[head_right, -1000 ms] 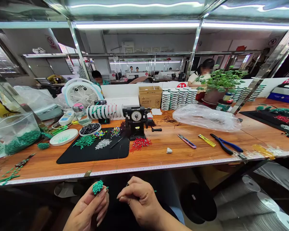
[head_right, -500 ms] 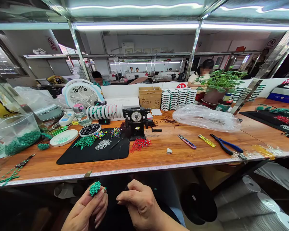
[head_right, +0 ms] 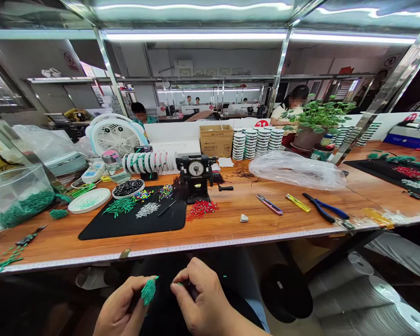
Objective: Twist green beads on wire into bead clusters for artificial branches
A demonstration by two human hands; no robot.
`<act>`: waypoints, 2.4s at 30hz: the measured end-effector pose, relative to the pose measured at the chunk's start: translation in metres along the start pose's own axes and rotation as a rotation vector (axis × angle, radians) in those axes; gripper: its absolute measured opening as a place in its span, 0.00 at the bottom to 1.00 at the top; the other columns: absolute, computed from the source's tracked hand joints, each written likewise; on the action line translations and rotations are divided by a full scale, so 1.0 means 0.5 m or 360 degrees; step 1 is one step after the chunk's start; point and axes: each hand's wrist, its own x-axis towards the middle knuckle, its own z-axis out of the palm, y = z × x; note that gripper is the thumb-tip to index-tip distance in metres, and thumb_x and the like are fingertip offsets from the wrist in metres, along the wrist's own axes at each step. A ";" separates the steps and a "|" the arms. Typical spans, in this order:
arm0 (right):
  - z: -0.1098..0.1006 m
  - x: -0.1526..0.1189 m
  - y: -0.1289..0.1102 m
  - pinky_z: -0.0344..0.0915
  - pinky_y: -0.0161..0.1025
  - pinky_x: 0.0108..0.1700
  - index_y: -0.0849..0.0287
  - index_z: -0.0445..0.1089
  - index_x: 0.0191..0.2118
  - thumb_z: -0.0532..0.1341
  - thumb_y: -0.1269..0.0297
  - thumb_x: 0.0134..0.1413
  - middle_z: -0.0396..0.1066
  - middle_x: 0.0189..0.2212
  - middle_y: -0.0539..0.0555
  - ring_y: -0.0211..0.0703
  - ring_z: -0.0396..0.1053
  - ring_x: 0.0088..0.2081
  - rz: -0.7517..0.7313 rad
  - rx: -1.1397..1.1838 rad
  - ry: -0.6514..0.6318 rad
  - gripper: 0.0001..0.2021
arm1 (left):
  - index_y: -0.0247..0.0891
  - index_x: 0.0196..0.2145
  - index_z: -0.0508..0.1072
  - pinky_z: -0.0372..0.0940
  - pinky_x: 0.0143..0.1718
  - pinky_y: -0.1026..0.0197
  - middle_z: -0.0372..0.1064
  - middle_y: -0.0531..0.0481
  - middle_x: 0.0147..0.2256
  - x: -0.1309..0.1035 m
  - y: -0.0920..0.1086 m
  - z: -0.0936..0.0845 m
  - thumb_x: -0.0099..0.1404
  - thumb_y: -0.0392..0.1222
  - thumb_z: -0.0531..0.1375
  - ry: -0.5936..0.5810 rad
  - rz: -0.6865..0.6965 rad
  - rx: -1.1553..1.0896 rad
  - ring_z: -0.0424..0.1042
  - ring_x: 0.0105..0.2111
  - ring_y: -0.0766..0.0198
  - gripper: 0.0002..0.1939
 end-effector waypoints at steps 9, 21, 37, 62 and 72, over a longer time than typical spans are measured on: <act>0.021 0.025 -0.005 0.58 0.32 0.32 0.57 0.77 0.31 0.62 0.64 0.50 0.69 0.23 0.50 0.36 0.65 0.28 0.0227 0.0222 -0.0172 0.06 | 0.39 0.24 0.67 0.55 0.21 0.69 0.58 0.55 0.20 0.011 0.035 0.027 0.58 0.50 0.59 -0.0166 -0.0996 -0.0849 0.57 0.20 0.69 0.13; -0.026 0.013 -0.008 0.50 0.32 0.25 0.61 0.65 0.19 0.62 0.68 0.41 0.58 0.17 0.46 0.32 0.55 0.22 -0.0080 0.0332 -0.0521 0.07 | 0.44 0.43 0.66 0.54 0.20 0.71 0.54 0.59 0.20 0.026 0.047 0.024 0.55 0.51 0.63 0.0251 -0.1361 -0.1287 0.54 0.20 0.72 0.19; 0.011 0.037 -0.023 0.60 0.33 0.31 0.64 0.72 0.24 0.61 0.68 0.48 0.69 0.22 0.51 0.37 0.64 0.26 0.0413 0.0316 -0.0015 0.07 | 0.37 0.32 0.65 0.58 0.20 0.66 0.61 0.56 0.20 0.021 0.056 0.057 0.59 0.51 0.59 -0.0506 -0.1346 -0.1480 0.63 0.19 0.68 0.14; -0.018 0.024 -0.006 0.56 0.32 0.28 0.58 0.77 0.29 0.62 0.68 0.50 0.59 0.20 0.48 0.35 0.59 0.26 -0.0076 0.0210 -0.0188 0.05 | 0.38 0.28 0.67 0.46 0.17 0.71 0.49 0.60 0.18 0.023 0.057 0.028 0.53 0.52 0.64 -0.0052 -0.1409 -0.1365 0.45 0.18 0.74 0.15; -0.020 0.046 -0.021 0.58 0.31 0.30 0.57 0.77 0.29 0.63 0.74 0.46 0.63 0.22 0.47 0.34 0.62 0.27 -0.0076 0.0211 -0.0339 0.06 | 0.38 0.27 0.67 0.55 0.23 0.70 0.55 0.57 0.22 0.023 0.056 0.014 0.53 0.50 0.65 -0.0092 -0.1317 -0.1345 0.52 0.22 0.72 0.14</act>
